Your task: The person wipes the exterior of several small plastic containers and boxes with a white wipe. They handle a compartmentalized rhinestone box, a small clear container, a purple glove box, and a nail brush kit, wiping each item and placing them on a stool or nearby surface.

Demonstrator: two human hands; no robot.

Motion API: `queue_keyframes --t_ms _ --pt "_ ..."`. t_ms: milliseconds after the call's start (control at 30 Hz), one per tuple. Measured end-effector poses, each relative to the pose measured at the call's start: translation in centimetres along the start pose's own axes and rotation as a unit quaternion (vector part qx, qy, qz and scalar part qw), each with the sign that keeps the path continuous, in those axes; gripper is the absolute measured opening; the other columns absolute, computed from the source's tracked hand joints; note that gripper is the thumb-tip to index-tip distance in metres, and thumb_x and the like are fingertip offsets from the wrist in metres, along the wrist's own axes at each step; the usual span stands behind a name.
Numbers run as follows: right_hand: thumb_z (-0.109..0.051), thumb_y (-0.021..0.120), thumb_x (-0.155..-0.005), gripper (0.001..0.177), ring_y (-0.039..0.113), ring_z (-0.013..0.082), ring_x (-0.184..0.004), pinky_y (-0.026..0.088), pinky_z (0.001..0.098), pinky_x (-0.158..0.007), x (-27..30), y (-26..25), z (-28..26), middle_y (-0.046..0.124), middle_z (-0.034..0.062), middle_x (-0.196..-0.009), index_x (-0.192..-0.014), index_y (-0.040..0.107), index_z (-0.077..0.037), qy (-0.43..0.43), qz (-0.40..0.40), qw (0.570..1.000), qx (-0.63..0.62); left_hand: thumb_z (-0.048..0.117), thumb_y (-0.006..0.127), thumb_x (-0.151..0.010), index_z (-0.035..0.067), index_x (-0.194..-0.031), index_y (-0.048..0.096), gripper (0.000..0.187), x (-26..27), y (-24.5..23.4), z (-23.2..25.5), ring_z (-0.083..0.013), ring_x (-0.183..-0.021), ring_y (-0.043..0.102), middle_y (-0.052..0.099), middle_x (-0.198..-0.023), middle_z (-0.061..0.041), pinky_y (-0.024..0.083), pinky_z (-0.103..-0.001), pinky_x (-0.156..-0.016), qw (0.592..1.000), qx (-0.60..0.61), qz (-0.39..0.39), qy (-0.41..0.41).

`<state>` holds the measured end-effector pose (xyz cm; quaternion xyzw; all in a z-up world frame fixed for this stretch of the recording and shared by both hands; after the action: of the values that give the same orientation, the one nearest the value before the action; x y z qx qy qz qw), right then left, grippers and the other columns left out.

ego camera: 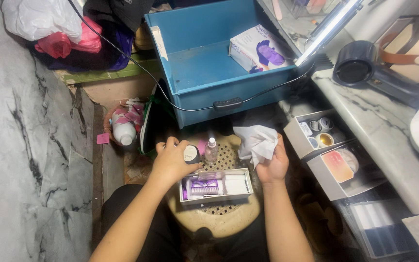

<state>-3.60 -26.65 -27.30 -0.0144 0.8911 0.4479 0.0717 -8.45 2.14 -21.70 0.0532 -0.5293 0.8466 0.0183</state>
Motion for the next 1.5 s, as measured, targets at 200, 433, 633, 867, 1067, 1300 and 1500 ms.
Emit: queue_keyframes --t_ms 200,433,633,867,1067,1300,1500 --pt "-0.013 0.039 -0.105 0.025 0.062 0.0267 -0.115 0.048 0.0417 -0.104 0.0 0.1 -0.2 0.064 0.0137 -0.122 -0.121 0.056 -0.003 0.001 -0.013 1.0 0.0 0.052 0.09 -0.06 0.022 -0.129 0.064 0.08 -3.1 4.5 -1.0 -0.0443 -0.124 0.046 0.052 -0.135 -0.013 0.051 -0.049 -0.098 0.995 -0.043 -0.085 -0.033" --pt "-0.014 0.038 -0.104 0.03 0.06 0.0279 -0.119 0.046 0.0434 -0.107 -0.2 0.1 -0.7 0.062 0.0151 -0.125 -0.125 0.055 -0.001 0.001 0.008 1.0 0.002 0.061 0.084 -0.071 0.013 -0.129 0.065 0.078 -3.3 4.3 1.2 -0.0355 -0.122 0.055 0.06 -0.123 -0.018 0.046 -0.045 -0.105 0.989 -0.056 -0.126 0.048" --pt "-0.017 0.037 -0.103 0.034 0.059 0.0298 -0.12 0.044 0.0455 -0.108 -0.7 -0.1 -0.7 0.062 0.0164 -0.127 -0.127 0.055 -0.001 0.013 0.034 0.999 0.008 0.045 0.078 -0.079 0.011 -0.116 0.069 0.051 1.8 -7.1 8.3 -0.0293 -0.103 0.064 0.068 -0.106 -0.008 0.054 -0.041 -0.084 0.979 0.039 0.043 0.193" --pt "-0.017 0.037 -0.104 0.033 0.06 0.0294 -0.12 0.044 0.0455 -0.108 -1.1 -0.7 0.3 0.063 0.0168 -0.126 -0.127 0.054 0.0 0.025 0.032 0.999 0.008 0.018 0.07 -0.093 0.008 -0.101 0.069 0.013 -2.1 -15.4 15.7 -0.03 -0.088 0.065 0.066 -0.093 -0.01 0.054 -0.041 -0.076 0.867 0.037 0.28 0.411" --pt "-0.018 0.038 -0.106 0.03 0.06 0.0287 -0.119 0.045 0.0445 -0.107 -1.2 0.0 0.7 0.063 0.0155 -0.126 -0.127 0.054 -0.002 0.036 0.027 0.999 -0.03 0.014 0.061 -0.091 0.011 -0.133 0.065 0.042 -22.8 -7.0 15.5 -0.0358 -0.114 0.067 0.07 -0.123 -0.017 0.054 -0.045 -0.093 0.936 -0.189 -0.211 0.211" --pt "-0.019 0.04 -0.104 0.032 0.061 0.0293 -0.117 0.045 0.0455 -0.105 -1.3 0.4 -0.1 0.064 0.0161 -0.125 -0.126 0.054 -0.001 0.043 0.033 0.997 -0.054 0.02 0.063 -0.091 0.011 -0.133 0.067 0.043 -28.5 4.4 10.8 -0.0345 -0.117 0.067 0.071 -0.127 -0.017 0.053 -0.045 -0.096 0.83 -0.261 -0.461 0.173" --pt "-0.02 0.04 -0.104 0.034 0.062 0.03 -0.117 0.046 0.0464 -0.105 -1.5 0.2 -0.7 0.064 0.0167 -0.125 -0.128 0.054 -0.001 0.056 0.031 0.994 -0.086 0.025 0.065 -0.091 0.011 -0.133 0.069 0.044 -31.5 6.2 12.3 -0.0333 -0.119 0.067 0.072 -0.13 -0.017 0.052 -0.044 -0.098 0.814 -0.293 -0.46 0.2"
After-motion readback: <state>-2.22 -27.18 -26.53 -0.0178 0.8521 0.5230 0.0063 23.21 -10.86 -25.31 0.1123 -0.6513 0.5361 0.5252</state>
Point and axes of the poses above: each hand's wrist, its own x-axis away from the middle knuckle, its own y-axis out of the palm, z = x × y, the point moved 7 cm from there along -x, towards the middle knuckle
